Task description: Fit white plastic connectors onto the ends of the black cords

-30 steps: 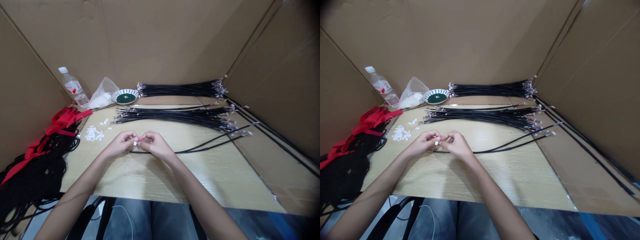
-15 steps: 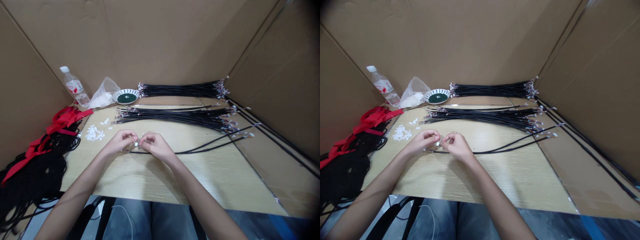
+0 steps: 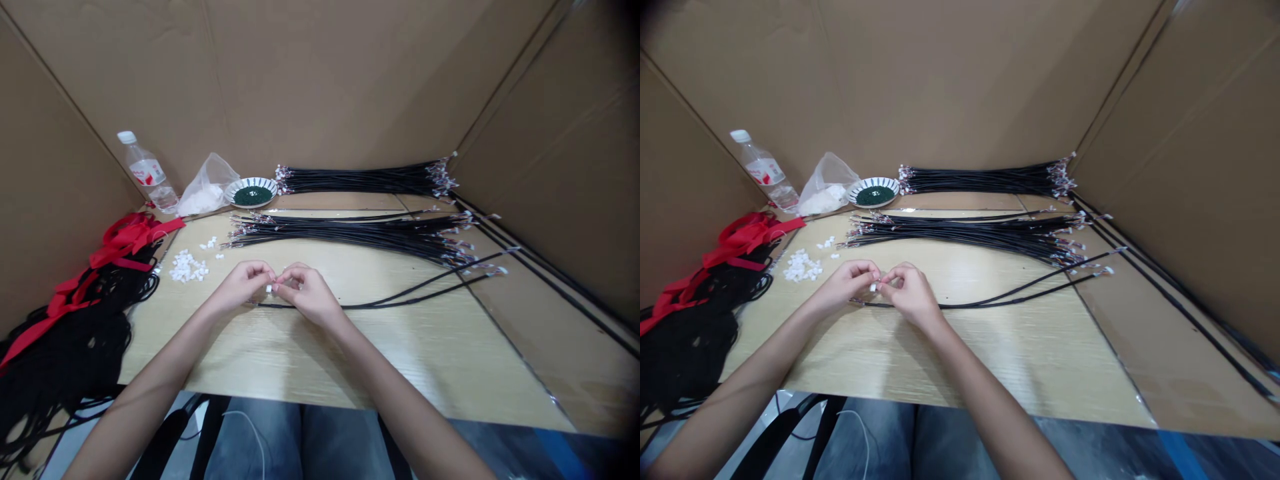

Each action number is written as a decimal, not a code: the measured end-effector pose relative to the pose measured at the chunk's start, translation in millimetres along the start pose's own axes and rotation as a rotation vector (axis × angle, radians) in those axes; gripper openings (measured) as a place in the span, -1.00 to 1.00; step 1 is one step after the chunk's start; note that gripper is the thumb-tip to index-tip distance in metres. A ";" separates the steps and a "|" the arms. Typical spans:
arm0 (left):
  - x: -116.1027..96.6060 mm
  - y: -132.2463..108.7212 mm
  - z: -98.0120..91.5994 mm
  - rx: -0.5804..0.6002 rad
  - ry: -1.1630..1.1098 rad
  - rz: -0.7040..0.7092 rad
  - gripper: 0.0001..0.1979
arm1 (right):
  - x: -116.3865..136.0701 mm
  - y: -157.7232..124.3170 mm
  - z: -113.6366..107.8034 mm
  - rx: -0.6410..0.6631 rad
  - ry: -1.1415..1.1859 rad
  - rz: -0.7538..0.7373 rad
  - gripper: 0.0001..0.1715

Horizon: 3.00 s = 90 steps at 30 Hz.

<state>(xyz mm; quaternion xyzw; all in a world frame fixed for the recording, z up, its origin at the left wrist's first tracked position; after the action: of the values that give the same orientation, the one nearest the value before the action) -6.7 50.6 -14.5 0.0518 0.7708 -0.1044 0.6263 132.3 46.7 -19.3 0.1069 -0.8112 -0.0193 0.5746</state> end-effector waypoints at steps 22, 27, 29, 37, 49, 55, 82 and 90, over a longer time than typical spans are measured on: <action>-1.0 -2.6 -2.7 0.097 -0.146 -0.026 -0.66 | 9.9 1.5 -11.8 0.010 0.315 -0.061 -0.91; 1.5 -3.6 0.5 0.156 -0.210 -0.070 -0.67 | 11.9 0.7 -13.1 0.047 0.317 -0.031 -0.92; 1.5 -3.8 0.9 0.170 -0.198 -0.060 -0.67 | 12.4 0.1 -12.8 0.060 0.314 -0.017 -0.91; -1.1 -5.5 1.4 0.193 -0.182 -0.016 -0.69 | 12.3 -0.7 -11.5 0.094 0.370 0.058 -0.90; -3.4 -5.8 0.4 0.219 -0.103 0.032 -0.68 | 12.0 -0.9 -10.9 0.107 0.346 0.041 -0.89; -4.6 -6.6 -1.3 0.154 -0.024 0.050 -0.66 | 11.7 -1.4 -12.4 0.108 0.296 0.006 -0.90; -12.7 -9.7 2.7 0.060 0.130 0.207 -0.69 | 7.2 -0.2 -11.9 0.091 0.196 -0.076 -0.86; -14.6 -7.9 1.8 0.060 0.128 0.219 -0.71 | 7.6 2.6 -13.0 0.051 0.216 -0.050 -0.87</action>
<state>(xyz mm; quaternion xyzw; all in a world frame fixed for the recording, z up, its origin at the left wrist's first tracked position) -3.5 43.3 0.2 0.1609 0.7953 -0.0548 0.5818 141.7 48.9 -7.4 0.1429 -0.7420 -0.0014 0.6550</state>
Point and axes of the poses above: each hand's wrist, its own y-axis towards the middle knuckle, its own z-axis out of the palm, x = y × z, the point moved 4 cm from there along y, towards the middle knuckle, and after that the axes turned 6 degrees about -x, right-handed, at the moved point
